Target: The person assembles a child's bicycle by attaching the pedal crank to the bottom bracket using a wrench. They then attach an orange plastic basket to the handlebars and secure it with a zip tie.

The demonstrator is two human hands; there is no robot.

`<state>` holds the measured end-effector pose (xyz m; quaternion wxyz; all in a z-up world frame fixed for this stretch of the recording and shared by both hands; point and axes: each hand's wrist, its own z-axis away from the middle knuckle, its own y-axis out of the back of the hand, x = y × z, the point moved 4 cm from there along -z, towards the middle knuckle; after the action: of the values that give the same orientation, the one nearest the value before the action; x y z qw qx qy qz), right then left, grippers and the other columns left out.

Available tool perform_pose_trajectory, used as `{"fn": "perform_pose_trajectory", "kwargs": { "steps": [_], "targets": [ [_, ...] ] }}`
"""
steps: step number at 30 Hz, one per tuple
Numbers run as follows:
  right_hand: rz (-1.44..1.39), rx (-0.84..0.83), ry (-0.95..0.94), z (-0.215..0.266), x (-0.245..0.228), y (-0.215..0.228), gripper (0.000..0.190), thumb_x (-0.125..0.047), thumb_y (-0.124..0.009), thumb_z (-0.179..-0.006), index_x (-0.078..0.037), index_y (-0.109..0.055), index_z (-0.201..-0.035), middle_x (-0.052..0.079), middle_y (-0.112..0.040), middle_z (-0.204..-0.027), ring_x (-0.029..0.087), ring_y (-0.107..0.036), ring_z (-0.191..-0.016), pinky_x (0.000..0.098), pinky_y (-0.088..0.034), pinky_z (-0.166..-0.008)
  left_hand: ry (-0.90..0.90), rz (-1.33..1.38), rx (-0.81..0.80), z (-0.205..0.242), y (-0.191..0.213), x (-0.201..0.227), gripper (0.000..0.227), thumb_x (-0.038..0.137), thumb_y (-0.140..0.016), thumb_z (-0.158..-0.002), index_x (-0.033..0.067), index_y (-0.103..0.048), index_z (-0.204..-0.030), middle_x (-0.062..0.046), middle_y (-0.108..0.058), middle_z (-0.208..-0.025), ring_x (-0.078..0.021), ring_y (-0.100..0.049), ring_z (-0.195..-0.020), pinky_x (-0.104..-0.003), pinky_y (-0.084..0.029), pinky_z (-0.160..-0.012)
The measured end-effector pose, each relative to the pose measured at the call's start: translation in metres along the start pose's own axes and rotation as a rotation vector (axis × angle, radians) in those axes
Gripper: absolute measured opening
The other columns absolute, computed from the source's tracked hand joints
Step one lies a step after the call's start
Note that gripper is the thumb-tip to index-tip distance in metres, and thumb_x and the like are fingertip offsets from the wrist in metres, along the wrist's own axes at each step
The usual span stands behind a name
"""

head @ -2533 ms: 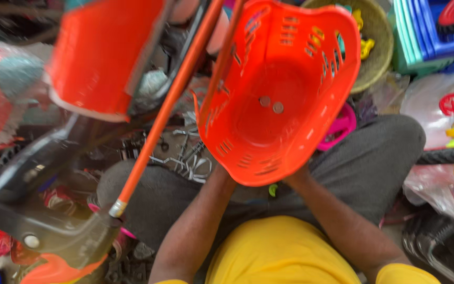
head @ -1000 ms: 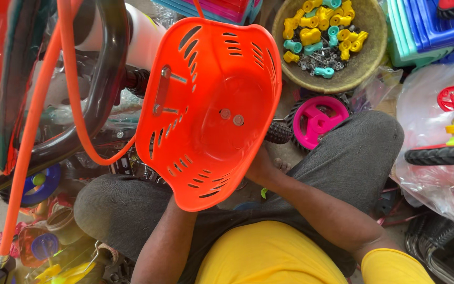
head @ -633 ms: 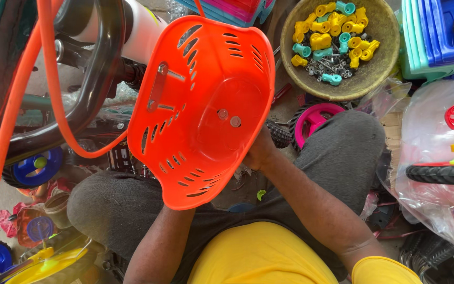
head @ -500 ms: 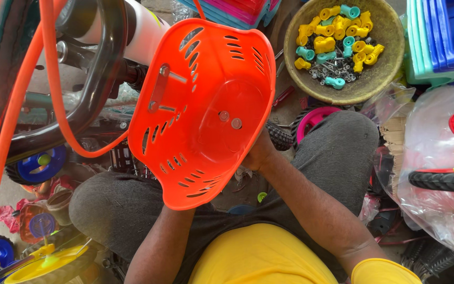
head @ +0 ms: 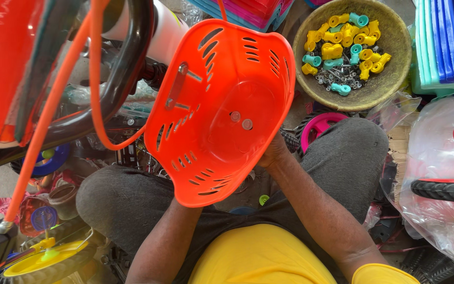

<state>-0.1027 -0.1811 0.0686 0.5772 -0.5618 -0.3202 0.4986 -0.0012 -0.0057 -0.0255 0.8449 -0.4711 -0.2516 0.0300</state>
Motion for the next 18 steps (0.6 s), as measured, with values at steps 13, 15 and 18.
{"fn": "perform_pose_trajectory", "kwargs": {
  "steps": [13,15,18],
  "targets": [
    [-0.191,0.000,-0.169,-0.002,0.002,0.002,0.051,-0.040,-0.053,-0.107,-0.007,-0.052,-0.146,0.016,-0.061,-0.143,0.034,-0.063,-0.126,0.0549,-0.055,-0.105,0.031,0.023,-0.035,-0.029,-0.009,-0.010,0.031,0.024,-0.055,-0.112,0.0027,-0.053,-0.134,-0.007,-0.048,-0.119,-0.0180,-0.048,-0.103,-0.035,-0.041,-0.086],
    [0.037,0.041,-0.060,0.001,-0.003,0.008,0.049,-0.034,-0.055,-0.109,-0.007,-0.052,-0.149,0.015,-0.059,-0.147,0.032,-0.061,-0.128,0.0540,-0.053,-0.106,0.050,0.020,-0.036,-0.030,-0.011,-0.015,0.031,0.024,-0.056,-0.112,0.0026,-0.053,-0.133,-0.007,-0.048,-0.119,-0.0179,-0.048,-0.102,-0.034,-0.040,-0.085],
    [0.044,0.050,0.021,0.004,-0.004,0.007,0.049,-0.033,-0.056,-0.108,-0.008,-0.052,-0.149,0.015,-0.059,-0.147,0.033,-0.062,-0.128,0.0538,-0.054,-0.105,0.068,0.026,-0.035,-0.030,-0.012,-0.019,0.030,0.024,-0.056,-0.112,0.0026,-0.053,-0.133,-0.006,-0.048,-0.117,-0.0176,-0.047,-0.101,-0.034,-0.040,-0.084]
  ]
}}
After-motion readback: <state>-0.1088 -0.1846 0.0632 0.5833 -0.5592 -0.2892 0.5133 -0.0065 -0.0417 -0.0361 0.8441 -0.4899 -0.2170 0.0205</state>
